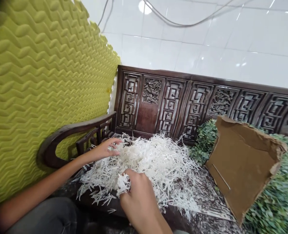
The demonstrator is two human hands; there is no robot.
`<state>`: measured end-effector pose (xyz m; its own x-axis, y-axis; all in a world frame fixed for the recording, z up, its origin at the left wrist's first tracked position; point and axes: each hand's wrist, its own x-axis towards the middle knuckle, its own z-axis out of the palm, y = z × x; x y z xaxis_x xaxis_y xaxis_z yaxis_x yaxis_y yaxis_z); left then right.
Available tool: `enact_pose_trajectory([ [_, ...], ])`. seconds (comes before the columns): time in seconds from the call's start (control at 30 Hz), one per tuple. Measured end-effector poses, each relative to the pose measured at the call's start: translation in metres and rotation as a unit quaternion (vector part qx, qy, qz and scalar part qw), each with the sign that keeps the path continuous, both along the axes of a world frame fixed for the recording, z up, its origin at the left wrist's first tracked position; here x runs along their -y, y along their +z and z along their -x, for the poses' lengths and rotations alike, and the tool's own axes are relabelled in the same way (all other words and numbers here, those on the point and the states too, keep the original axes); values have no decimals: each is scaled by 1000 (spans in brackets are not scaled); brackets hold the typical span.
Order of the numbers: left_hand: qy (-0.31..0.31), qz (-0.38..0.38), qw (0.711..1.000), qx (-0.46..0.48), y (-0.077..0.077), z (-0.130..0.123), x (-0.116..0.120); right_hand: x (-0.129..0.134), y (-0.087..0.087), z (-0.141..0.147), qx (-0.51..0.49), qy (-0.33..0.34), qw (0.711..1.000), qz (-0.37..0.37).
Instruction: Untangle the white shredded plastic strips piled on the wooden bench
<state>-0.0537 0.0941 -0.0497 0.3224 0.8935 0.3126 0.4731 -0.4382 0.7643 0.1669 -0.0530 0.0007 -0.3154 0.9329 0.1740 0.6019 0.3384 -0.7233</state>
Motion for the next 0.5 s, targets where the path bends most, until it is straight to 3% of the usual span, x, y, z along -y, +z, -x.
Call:
enact_pose_trajectory([
  [0.17,-174,160,971,36,39,-22,33,-18,-9,-1,-115,-29,992,34],
  [0.23,-231,156,960,5,52,-29,48,-24,-12,-5,-158,-28,986,38],
  [0.37,-224,90,969,-44,64,-39,66,-29,-11,-12,-186,-24,982,33],
  [0.5,-195,95,976,-16,58,-44,63,-16,-4,-9,-183,-1,983,13],
])
